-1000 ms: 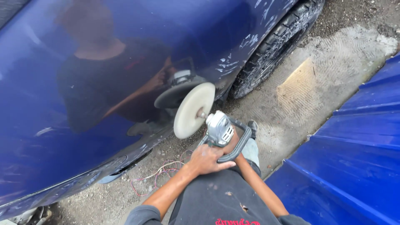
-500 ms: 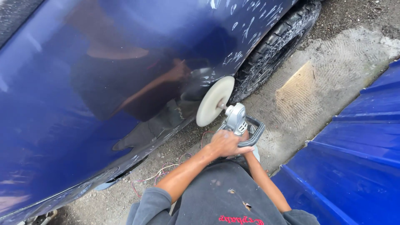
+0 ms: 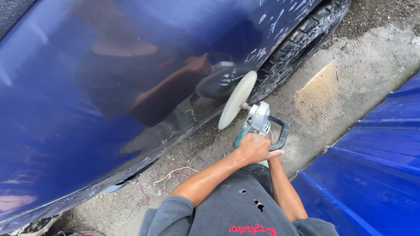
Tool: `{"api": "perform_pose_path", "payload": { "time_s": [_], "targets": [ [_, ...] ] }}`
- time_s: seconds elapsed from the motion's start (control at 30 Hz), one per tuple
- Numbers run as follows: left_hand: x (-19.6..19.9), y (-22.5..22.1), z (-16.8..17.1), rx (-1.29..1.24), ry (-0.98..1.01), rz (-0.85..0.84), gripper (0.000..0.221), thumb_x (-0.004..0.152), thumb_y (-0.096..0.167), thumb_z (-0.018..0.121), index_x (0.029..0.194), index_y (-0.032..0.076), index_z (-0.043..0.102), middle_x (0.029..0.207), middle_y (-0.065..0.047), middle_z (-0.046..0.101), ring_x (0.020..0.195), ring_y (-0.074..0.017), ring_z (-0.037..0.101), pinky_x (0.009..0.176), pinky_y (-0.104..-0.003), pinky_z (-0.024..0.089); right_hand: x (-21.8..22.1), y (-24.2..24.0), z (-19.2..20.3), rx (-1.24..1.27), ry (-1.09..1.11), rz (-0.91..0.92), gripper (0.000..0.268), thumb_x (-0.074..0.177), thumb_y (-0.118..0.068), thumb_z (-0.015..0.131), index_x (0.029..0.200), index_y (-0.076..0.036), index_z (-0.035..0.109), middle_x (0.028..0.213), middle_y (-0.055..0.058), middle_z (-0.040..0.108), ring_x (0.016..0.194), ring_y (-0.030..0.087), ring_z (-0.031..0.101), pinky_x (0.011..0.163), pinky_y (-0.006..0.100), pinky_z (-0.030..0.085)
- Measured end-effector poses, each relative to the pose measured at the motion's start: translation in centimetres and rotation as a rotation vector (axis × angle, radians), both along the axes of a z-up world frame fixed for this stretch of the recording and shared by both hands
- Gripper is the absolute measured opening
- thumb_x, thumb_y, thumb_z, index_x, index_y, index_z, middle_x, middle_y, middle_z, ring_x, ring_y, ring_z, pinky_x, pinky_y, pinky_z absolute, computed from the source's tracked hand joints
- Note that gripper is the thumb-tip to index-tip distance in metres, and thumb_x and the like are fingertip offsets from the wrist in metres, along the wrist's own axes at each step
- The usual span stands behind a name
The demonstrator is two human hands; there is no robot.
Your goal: Polishing the exterior of a dark blue vehicle using a power polisher.
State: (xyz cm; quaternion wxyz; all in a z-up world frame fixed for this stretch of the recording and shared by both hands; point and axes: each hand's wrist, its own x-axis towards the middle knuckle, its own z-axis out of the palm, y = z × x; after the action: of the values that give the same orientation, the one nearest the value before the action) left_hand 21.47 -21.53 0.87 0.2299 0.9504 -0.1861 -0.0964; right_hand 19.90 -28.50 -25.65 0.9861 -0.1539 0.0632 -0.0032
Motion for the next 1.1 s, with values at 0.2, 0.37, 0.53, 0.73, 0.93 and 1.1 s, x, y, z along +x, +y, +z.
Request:
{"api": "perform_pose_path", "payload": {
  "time_s": [0.2, 0.37, 0.53, 0.73, 0.93, 1.1],
  "targets": [
    [-5.7, 5.9, 2.1, 0.007, -0.011, -0.035, 0.080, 0.089, 0.074, 0.053, 0.102, -0.004, 0.068, 0.060, -0.020, 0.066, 0.054, -0.0362, 0.068, 0.054, -0.047, 0.055, -3.0, 0.7, 4.1, -0.938, 0.064, 0.365, 0.053, 0.094, -0.038, 0.058, 0.137, -0.008, 0.050, 0.124, 0.006, 0.065, 0.110, 0.019, 0.063, 0.096, 0.037, 0.051],
    [-10.3, 10.4, 3.7, 0.008, -0.044, -0.082, 0.076, 0.092, 0.073, 0.055, 0.073, 0.001, 0.071, 0.058, -0.019, 0.064, 0.052, -0.0362, 0.066, 0.055, -0.047, 0.053, -5.4, 5.0, 12.0, -1.110, -0.134, 0.277, 0.064, 0.081, -0.024, 0.076, 0.135, -0.001, 0.052, 0.121, 0.010, 0.065, 0.107, 0.021, 0.063, 0.094, 0.036, 0.053],
    [-12.9, 12.7, 4.0, -0.054, -0.099, -0.083, 0.073, 0.092, 0.071, 0.059, 0.067, 0.003, 0.070, 0.057, -0.015, 0.063, 0.052, -0.0343, 0.065, 0.054, -0.045, 0.052, -6.0, 5.7, 16.2, -1.193, -0.339, 0.247, 0.095, 0.059, -0.026, 0.094, 0.138, 0.000, 0.049, 0.127, 0.011, 0.063, 0.115, 0.023, 0.062, 0.102, 0.035, 0.051],
    [-10.8, 12.0, 3.9, -0.074, -0.113, -0.090, 0.070, 0.089, 0.070, 0.063, 0.064, 0.005, 0.069, 0.057, -0.013, 0.063, 0.053, -0.0335, 0.065, 0.055, -0.045, 0.052, -4.0, 4.1, 15.1, -1.478, -0.354, 0.177, 0.105, 0.050, -0.031, 0.097, 0.138, 0.000, 0.050, 0.129, 0.015, 0.063, 0.118, 0.028, 0.064, 0.105, 0.038, 0.050],
    [-4.0, 8.5, 3.2, -0.161, -0.106, -0.126, 0.067, 0.091, 0.073, 0.053, 0.092, 0.012, 0.080, 0.061, -0.015, 0.065, 0.059, -0.0358, 0.068, 0.059, -0.047, 0.054, -0.2, 0.6, 13.8, -1.301, -0.304, 0.142, 0.083, 0.071, -0.025, 0.078, 0.144, -0.001, 0.045, 0.132, 0.013, 0.060, 0.119, 0.024, 0.061, 0.104, 0.038, 0.051],
    [1.2, 4.6, 2.0, 0.034, 0.099, -0.150, 0.082, 0.088, 0.082, 0.046, 0.075, 0.008, 0.075, 0.065, -0.017, 0.068, 0.065, -0.0351, 0.071, 0.065, -0.046, 0.057, 2.0, -1.1, 13.6, -1.015, -0.109, 0.270, 0.052, 0.101, -0.020, 0.050, 0.150, -0.004, 0.040, 0.133, 0.009, 0.059, 0.117, 0.018, 0.060, 0.099, 0.036, 0.053]
  ]
}}
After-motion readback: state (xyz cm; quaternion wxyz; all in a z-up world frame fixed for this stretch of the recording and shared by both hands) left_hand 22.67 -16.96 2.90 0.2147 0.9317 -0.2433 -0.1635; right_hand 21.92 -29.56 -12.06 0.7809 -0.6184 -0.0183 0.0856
